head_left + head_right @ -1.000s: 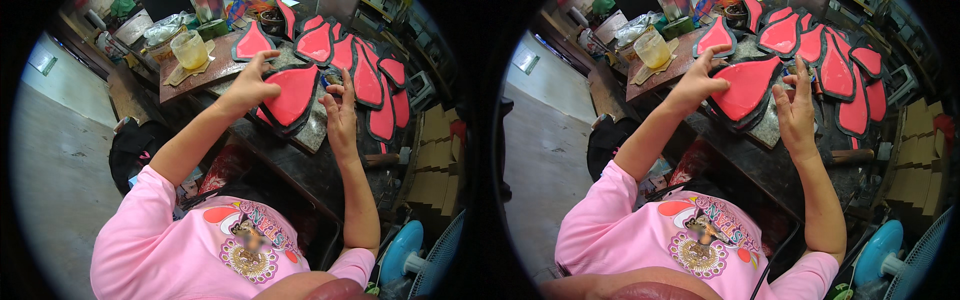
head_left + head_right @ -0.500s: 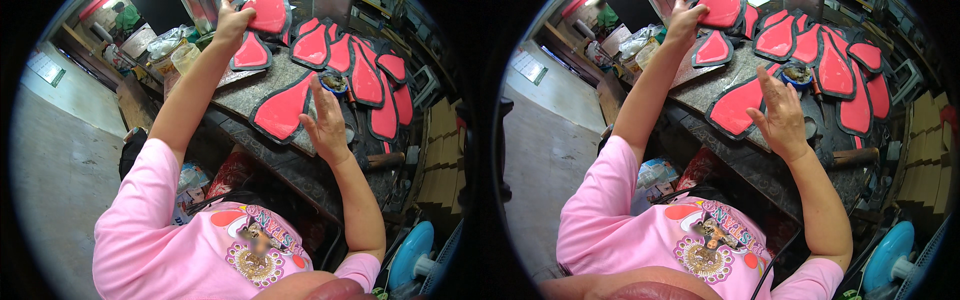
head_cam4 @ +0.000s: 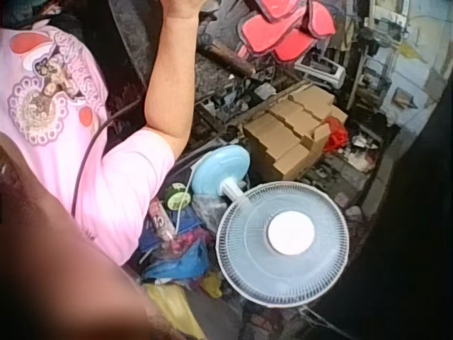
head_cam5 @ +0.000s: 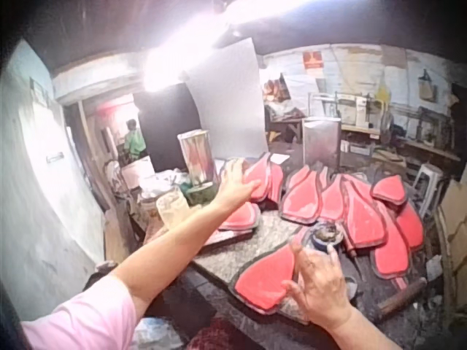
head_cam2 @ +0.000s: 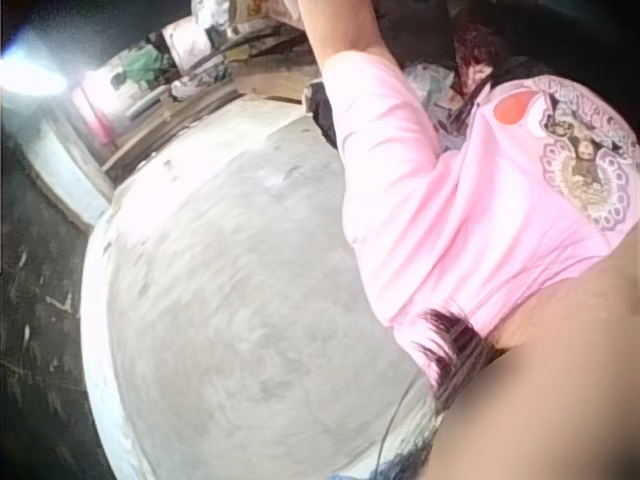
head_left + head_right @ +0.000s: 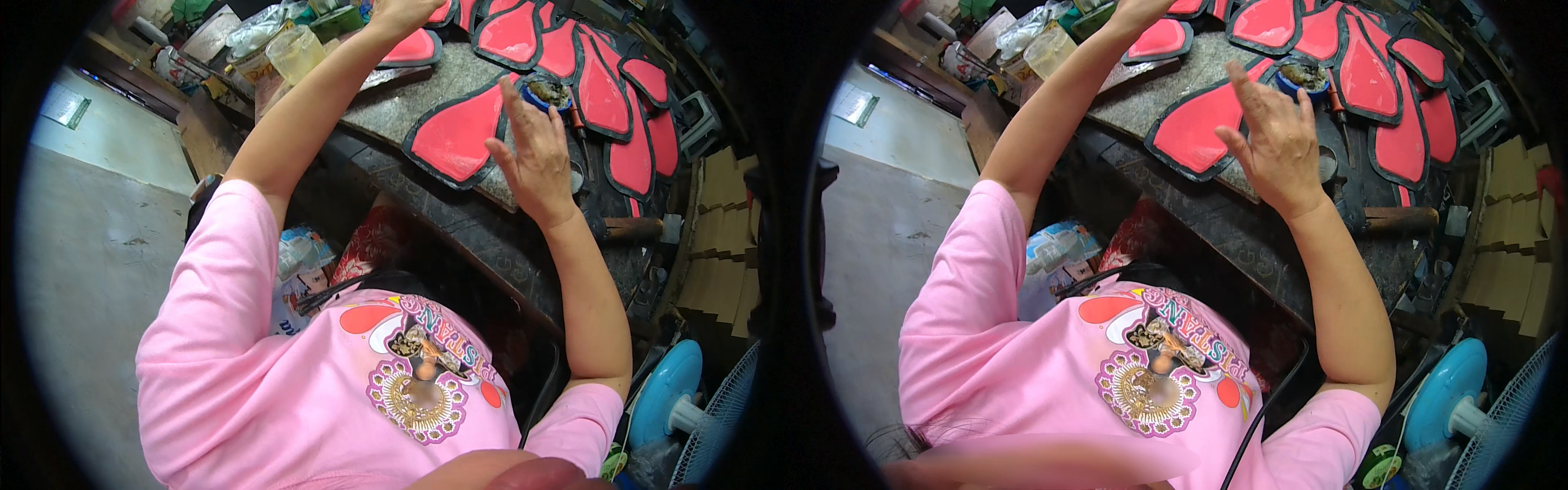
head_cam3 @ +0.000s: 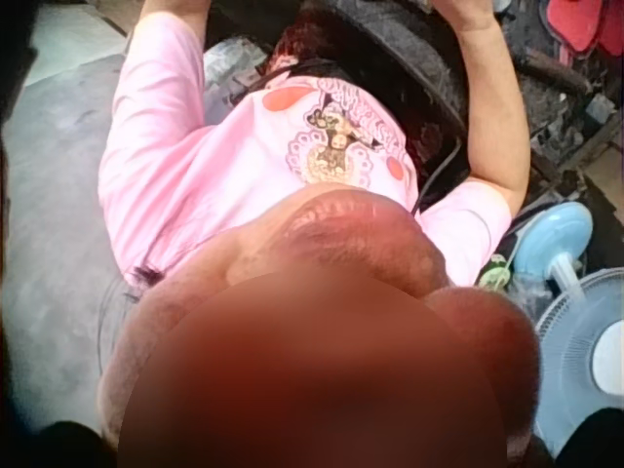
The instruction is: The person rubs pink shoe insoles with a small abrasive pad on a workbench. They handle the insoles one at a time, flipping them over and rubbing the surface repeatedly. The person also briefly picks up a small container and rubs their fingers together.
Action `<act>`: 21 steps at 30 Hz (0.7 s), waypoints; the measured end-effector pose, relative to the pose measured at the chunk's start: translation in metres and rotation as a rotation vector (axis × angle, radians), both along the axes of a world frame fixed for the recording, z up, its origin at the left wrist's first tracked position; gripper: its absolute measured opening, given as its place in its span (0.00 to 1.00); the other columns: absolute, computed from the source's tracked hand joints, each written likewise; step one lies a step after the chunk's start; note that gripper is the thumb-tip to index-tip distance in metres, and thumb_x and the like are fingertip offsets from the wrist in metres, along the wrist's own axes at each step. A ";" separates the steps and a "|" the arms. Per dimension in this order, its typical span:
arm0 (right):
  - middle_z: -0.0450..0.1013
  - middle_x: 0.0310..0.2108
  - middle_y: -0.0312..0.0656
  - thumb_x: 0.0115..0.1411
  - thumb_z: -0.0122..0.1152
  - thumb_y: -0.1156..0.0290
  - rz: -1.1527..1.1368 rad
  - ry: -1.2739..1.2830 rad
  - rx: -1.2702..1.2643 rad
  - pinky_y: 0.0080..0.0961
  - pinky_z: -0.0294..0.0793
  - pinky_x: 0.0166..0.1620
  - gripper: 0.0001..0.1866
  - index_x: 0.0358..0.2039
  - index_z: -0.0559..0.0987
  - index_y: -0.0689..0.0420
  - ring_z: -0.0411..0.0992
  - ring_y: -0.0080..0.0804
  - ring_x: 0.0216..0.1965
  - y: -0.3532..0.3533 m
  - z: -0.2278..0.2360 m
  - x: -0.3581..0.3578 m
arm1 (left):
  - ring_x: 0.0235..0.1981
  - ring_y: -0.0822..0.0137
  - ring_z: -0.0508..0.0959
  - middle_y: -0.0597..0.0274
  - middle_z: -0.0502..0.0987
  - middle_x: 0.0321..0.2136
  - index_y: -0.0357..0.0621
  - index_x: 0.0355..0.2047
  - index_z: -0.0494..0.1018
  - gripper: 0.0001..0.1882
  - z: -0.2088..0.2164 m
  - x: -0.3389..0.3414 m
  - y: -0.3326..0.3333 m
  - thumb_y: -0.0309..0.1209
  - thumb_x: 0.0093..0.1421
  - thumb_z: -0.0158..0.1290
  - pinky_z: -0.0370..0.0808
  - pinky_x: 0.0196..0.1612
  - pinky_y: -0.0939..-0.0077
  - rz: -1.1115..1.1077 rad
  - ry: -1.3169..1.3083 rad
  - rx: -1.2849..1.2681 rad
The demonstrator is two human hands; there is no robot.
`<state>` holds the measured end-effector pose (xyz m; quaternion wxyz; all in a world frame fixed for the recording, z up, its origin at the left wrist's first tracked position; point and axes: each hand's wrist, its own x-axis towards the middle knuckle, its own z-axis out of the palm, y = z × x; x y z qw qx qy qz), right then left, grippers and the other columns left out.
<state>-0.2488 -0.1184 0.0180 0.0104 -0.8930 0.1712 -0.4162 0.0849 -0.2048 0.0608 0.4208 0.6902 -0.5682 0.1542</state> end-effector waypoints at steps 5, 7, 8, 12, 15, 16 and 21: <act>0.74 0.50 0.43 0.68 0.49 0.41 -0.048 0.002 0.110 0.62 0.61 0.62 0.39 0.74 0.54 0.41 0.73 0.47 0.51 -0.001 -0.004 0.000 | 0.49 0.59 0.79 0.50 0.78 0.48 0.37 0.59 0.66 0.29 -0.004 -0.055 0.102 0.25 0.57 0.62 0.75 0.53 0.68 -0.346 -0.348 -0.215; 0.73 0.52 0.43 0.68 0.49 0.42 -0.045 0.012 0.129 0.61 0.60 0.63 0.39 0.74 0.54 0.42 0.74 0.46 0.51 0.000 -0.005 -0.001 | 0.54 0.63 0.77 0.56 0.77 0.51 0.41 0.56 0.72 0.23 -0.012 -0.077 0.138 0.34 0.63 0.60 0.70 0.59 0.66 -0.787 0.160 0.120; 0.73 0.53 0.43 0.68 0.50 0.43 -0.047 0.018 0.140 0.60 0.60 0.63 0.39 0.74 0.54 0.43 0.74 0.46 0.51 0.000 -0.006 -0.001 | 0.53 0.55 0.77 0.53 0.77 0.50 0.43 0.58 0.71 0.23 -0.015 -0.083 0.155 0.37 0.65 0.58 0.71 0.58 0.63 -0.847 0.038 0.223; 0.69 0.61 0.42 0.68 0.50 0.43 -0.061 0.006 0.209 0.58 0.58 0.65 0.39 0.74 0.54 0.46 0.73 0.42 0.56 0.000 -0.006 -0.003 | 0.50 0.55 0.75 0.59 0.78 0.47 0.46 0.55 0.74 0.25 -0.027 -0.100 0.197 0.46 0.61 0.58 0.69 0.61 0.58 -0.677 -0.332 0.345; 0.67 0.65 0.41 0.69 0.49 0.43 -0.093 0.049 0.190 0.58 0.54 0.67 0.39 0.74 0.54 0.47 0.72 0.38 0.60 0.000 -0.006 -0.004 | 0.52 0.55 0.73 0.60 0.77 0.48 0.48 0.56 0.73 0.28 -0.038 -0.107 0.208 0.48 0.60 0.59 0.66 0.62 0.53 -0.514 -0.428 0.283; 0.67 0.65 0.41 0.69 0.49 0.43 -0.107 0.062 0.168 0.57 0.54 0.67 0.39 0.74 0.54 0.47 0.72 0.38 0.59 0.000 -0.005 -0.004 | 0.53 0.54 0.72 0.60 0.77 0.49 0.48 0.57 0.73 0.29 -0.041 -0.110 0.208 0.48 0.59 0.59 0.64 0.62 0.51 -0.451 -0.455 0.260; 0.70 0.61 0.41 0.69 0.50 0.45 -0.151 0.111 0.099 0.57 0.52 0.67 0.38 0.74 0.54 0.47 0.72 0.36 0.58 -0.001 -0.007 -0.005 | 0.57 0.50 0.69 0.49 0.73 0.54 0.44 0.64 0.66 0.38 -0.047 -0.123 0.197 0.56 0.62 0.54 0.59 0.67 0.52 -0.397 -0.296 0.267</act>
